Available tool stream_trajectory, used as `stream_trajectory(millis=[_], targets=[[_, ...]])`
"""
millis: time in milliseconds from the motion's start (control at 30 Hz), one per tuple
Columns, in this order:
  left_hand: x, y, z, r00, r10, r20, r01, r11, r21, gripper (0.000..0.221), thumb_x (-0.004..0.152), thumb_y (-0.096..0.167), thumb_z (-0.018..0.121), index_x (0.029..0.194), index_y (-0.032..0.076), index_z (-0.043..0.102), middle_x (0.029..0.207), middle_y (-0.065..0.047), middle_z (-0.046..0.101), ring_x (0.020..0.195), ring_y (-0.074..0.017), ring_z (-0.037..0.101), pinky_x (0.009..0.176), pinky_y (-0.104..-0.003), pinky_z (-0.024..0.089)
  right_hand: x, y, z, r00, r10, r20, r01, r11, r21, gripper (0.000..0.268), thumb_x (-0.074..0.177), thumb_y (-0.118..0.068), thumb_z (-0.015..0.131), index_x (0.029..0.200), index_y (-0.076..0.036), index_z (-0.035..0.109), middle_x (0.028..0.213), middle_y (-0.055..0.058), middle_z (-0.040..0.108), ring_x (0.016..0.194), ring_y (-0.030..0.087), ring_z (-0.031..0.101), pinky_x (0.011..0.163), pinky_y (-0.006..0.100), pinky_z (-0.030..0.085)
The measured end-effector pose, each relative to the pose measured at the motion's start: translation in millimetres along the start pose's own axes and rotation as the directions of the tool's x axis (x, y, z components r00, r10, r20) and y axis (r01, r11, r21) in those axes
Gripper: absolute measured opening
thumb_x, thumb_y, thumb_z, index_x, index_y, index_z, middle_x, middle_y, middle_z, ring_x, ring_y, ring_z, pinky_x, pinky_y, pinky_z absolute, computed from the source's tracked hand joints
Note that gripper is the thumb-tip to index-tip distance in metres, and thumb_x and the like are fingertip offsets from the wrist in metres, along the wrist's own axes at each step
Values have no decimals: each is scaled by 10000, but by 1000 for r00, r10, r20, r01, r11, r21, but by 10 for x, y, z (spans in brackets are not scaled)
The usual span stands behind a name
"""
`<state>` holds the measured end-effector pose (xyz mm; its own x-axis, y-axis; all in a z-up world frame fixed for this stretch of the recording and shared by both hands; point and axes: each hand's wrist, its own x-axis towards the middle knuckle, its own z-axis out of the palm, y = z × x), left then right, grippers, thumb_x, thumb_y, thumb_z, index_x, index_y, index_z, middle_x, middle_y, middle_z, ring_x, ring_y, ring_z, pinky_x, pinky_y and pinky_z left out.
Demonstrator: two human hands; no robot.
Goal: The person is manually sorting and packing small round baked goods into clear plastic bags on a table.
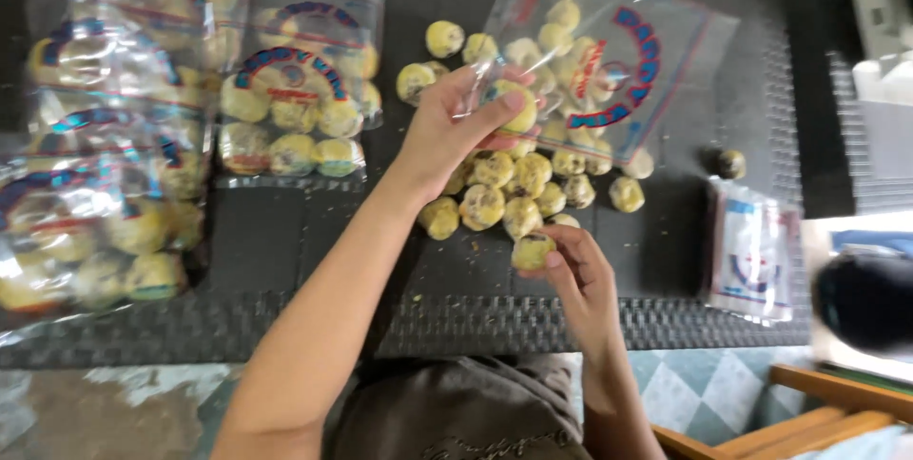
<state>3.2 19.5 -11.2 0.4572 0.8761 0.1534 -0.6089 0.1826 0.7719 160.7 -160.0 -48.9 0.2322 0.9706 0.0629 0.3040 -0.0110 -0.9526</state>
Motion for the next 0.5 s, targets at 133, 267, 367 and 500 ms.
stream_trajectory(millis=[133,267,367,500], targets=[[-2,3,-19,1000,-18,-9,18,1000,7,350,815,289,729,1074,76,630,1046,-110,678,814,-245,710,668,-272,620,58,-15,-58,999,22,-31,-13,966,259,313,963,-153,415,1167,79,465,937,201,604,761,272,693,655,366,614],[-25,10,-23,1000,-3,-11,3,1000,5,360,809,311,733,1064,78,632,1033,-92,680,817,-241,707,670,-267,623,67,64,-213,996,56,-72,-33,959,280,317,949,-121,400,1200,71,427,955,188,565,775,262,669,659,343,610],[-28,46,-25,1000,6,8,-6,1000,0,366,819,320,719,1078,77,628,987,-126,689,813,-245,715,680,-271,622,109,-43,-333,993,88,-80,-72,980,185,330,902,-53,424,1216,49,430,929,175,553,744,259,616,676,330,568],[6,-9,-91,996,43,73,-52,990,130,363,824,363,634,1094,123,607,1093,-121,675,848,-192,744,615,-201,635,128,-288,-413,993,59,-99,-60,998,-4,242,883,-125,505,1125,-107,500,822,1,566,697,104,526,650,226,456]])
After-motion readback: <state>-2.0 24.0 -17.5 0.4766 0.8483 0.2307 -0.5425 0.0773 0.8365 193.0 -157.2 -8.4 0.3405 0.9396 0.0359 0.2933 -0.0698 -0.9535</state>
